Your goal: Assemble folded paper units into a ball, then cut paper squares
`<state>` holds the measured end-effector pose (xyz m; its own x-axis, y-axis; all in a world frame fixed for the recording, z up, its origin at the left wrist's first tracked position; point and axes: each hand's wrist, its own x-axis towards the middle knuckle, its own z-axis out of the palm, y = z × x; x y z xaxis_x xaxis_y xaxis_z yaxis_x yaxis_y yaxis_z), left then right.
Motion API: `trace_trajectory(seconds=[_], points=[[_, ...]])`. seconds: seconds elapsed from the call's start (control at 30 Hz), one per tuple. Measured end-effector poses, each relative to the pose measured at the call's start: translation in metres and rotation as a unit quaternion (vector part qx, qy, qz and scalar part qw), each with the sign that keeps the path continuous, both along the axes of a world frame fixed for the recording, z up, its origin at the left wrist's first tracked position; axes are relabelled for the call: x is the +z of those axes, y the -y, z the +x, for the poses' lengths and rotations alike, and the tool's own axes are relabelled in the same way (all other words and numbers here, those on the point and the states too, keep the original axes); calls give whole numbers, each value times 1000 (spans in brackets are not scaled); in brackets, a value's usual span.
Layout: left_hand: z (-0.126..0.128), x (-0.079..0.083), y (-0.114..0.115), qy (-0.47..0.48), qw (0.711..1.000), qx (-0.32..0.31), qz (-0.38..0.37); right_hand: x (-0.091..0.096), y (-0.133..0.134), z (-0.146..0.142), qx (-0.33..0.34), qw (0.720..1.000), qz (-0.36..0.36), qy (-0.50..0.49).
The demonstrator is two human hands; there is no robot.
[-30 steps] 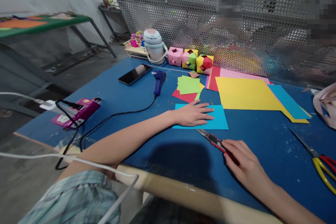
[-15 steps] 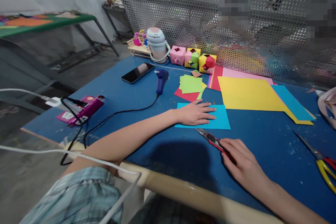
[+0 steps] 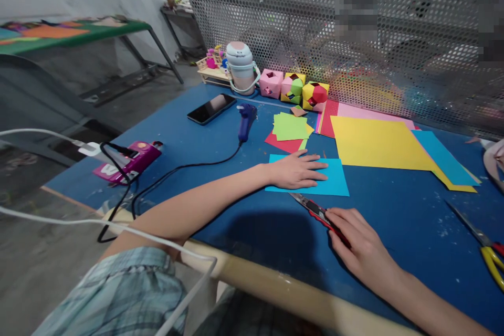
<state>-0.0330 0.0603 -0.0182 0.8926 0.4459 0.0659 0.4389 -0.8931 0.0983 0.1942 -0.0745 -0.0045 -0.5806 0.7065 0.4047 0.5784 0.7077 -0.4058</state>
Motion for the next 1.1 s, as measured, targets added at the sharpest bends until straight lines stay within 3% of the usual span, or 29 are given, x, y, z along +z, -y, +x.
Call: trace_trajectory(seconds=[0.3, 1.1], points=[[2, 6, 2, -18, 1000, 11, -11, -3, -4, -4, 19, 1000, 1, 13], [1, 2, 1, 4, 1000, 7, -6, -2, -6, -9, 45, 998, 15, 29]])
